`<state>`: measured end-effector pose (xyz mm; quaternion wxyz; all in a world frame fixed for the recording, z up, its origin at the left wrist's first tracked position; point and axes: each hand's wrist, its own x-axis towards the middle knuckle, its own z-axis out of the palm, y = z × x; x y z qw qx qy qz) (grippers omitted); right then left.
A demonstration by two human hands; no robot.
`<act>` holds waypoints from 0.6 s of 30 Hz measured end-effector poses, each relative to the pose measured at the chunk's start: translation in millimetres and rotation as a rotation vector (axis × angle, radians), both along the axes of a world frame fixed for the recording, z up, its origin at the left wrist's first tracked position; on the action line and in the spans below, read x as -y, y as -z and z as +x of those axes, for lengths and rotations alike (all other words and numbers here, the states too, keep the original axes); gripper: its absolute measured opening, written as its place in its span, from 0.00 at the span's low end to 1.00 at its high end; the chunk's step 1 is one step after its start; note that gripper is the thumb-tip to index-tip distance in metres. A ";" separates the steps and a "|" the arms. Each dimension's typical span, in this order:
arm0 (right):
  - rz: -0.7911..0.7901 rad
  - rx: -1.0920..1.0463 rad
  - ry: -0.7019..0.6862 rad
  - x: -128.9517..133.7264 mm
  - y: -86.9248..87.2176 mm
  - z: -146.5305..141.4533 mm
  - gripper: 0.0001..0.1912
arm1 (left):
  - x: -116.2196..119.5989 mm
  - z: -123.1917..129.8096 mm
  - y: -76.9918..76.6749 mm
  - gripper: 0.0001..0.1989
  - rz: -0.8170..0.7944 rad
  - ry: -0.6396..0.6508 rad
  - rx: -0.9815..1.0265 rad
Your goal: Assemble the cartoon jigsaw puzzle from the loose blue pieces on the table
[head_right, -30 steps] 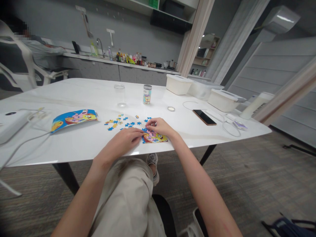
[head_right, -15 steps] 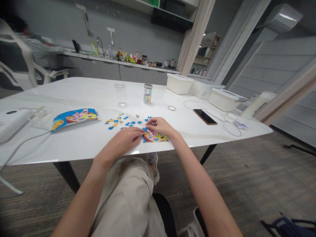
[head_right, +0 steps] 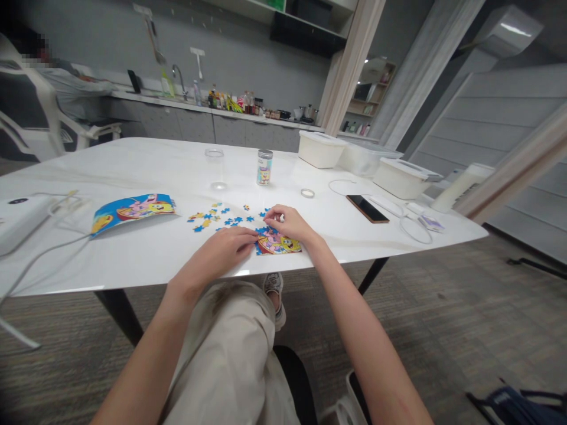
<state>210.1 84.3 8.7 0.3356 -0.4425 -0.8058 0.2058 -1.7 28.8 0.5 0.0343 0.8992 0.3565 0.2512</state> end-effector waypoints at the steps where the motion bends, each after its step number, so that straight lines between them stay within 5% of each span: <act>1: 0.004 0.006 -0.005 0.4 -0.7 0.8 0.07 | 0.0 -0.1 0.0 0.15 0.000 0.002 0.000; 18: -0.018 0.078 0.069 0.3 -2.9 -0.4 0.15 | 3.3 0.2 -1.9 0.15 0.003 0.011 0.010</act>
